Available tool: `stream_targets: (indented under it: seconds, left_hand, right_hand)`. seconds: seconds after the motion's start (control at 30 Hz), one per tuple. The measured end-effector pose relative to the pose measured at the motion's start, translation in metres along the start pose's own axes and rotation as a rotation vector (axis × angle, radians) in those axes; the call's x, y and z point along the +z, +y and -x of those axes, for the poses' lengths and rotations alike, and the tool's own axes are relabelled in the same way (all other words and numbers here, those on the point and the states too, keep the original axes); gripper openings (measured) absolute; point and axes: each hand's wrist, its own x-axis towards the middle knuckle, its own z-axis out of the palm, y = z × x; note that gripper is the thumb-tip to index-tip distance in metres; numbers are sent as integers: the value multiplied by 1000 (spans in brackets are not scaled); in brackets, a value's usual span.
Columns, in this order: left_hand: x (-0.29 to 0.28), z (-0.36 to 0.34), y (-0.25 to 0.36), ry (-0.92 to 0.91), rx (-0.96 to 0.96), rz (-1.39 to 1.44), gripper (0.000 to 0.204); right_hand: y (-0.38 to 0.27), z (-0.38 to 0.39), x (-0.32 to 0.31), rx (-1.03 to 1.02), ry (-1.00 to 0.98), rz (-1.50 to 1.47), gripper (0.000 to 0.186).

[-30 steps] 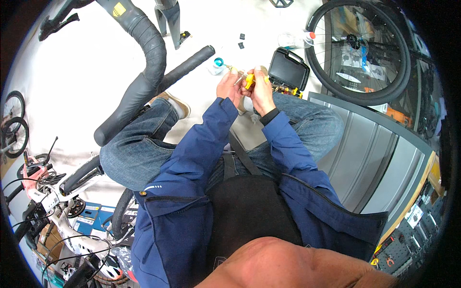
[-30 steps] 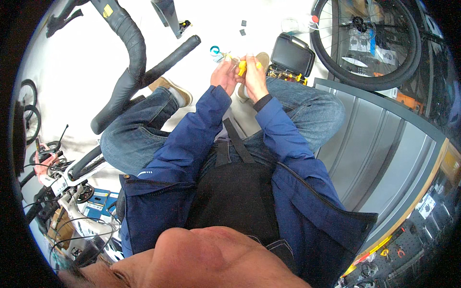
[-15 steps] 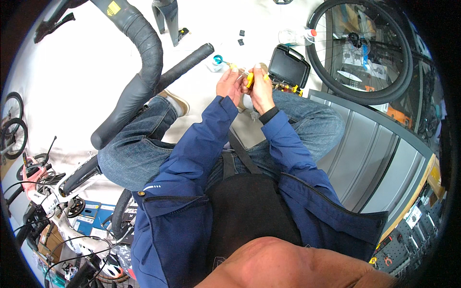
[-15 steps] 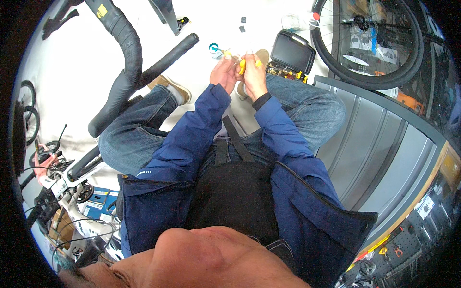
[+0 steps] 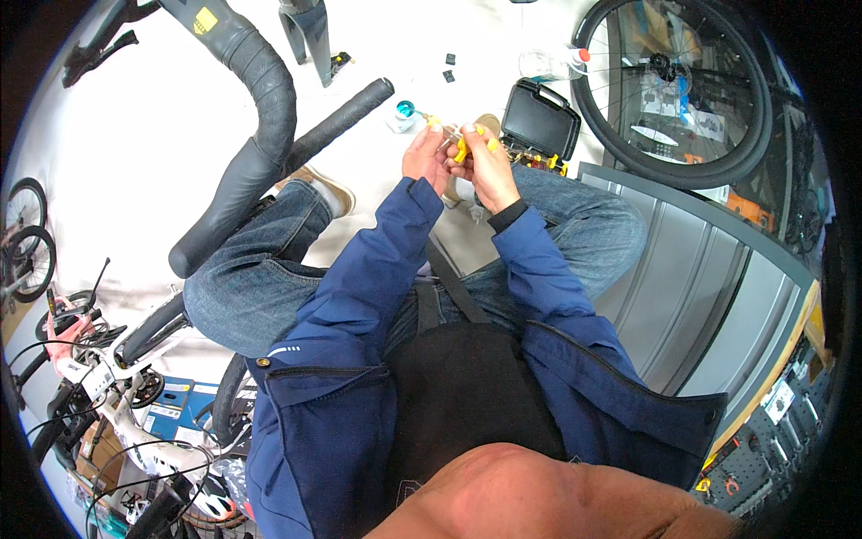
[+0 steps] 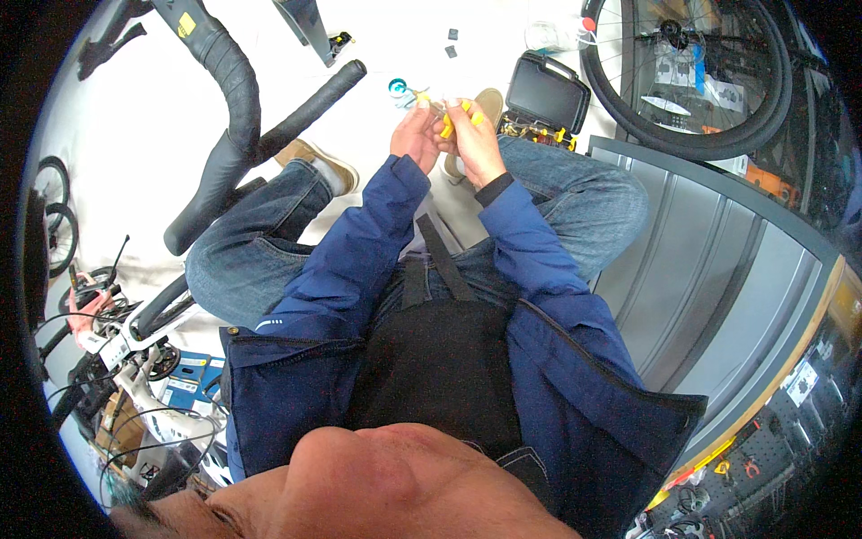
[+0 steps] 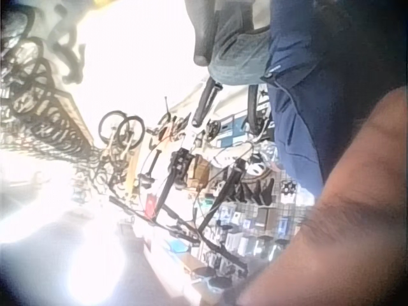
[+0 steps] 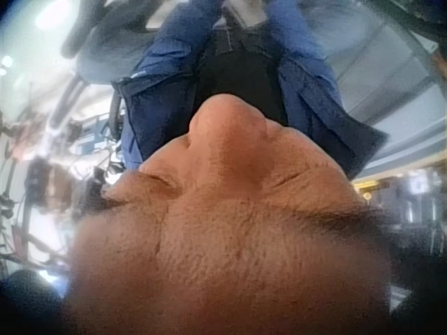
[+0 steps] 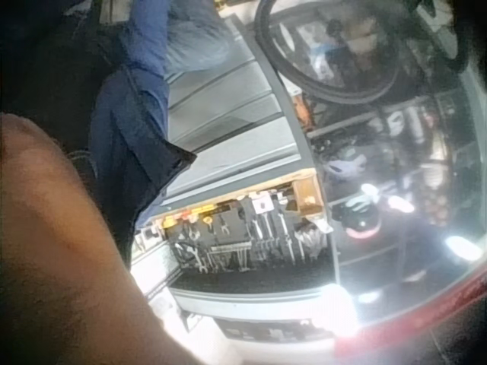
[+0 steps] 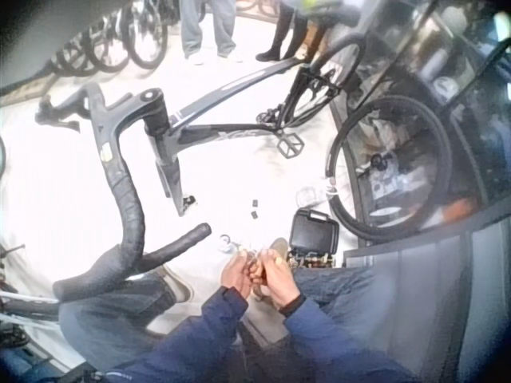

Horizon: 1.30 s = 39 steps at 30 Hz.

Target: The person works on a bicycle's handlebar stem, inserting a small brass component into the steerer tube and tapping it into place. They then retrieve a lubricant bottle and a syringe, preparing to apply lubricant to the component.

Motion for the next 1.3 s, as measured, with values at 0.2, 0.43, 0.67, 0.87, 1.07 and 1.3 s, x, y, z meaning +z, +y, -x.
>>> stream_targets:
  seconds: [0.2, 0.43, 0.67, 0.87, 1.07, 1.3]
  left_hand:
    - [-8, -1, 0, -66, -14, -23, 26]
    - [-12, -1, 2, -112, 9, -79, 27]
    - [-19, -2, 1, -88, -39, -68, 28]
    - [-26, -4, 2, -100, -36, -85, 30]
    - [-26, 1, 4, -132, -41, -78, 28]
    - [-6, 11, 9, -100, -50, -84, 22]
  right_hand:
    - [-3, 10, -11, 25, -43, 36, 27]
    - [0, 9, -14, 15, -32, 31, 28]
    - [3, 13, -10, -34, -42, 64, 28]
    - [5, 15, -10, -27, -45, 59, 28]
    - [6, 18, -12, -5, -45, 94, 28]
    - [11, 19, -14, -47, -51, 116, 28]
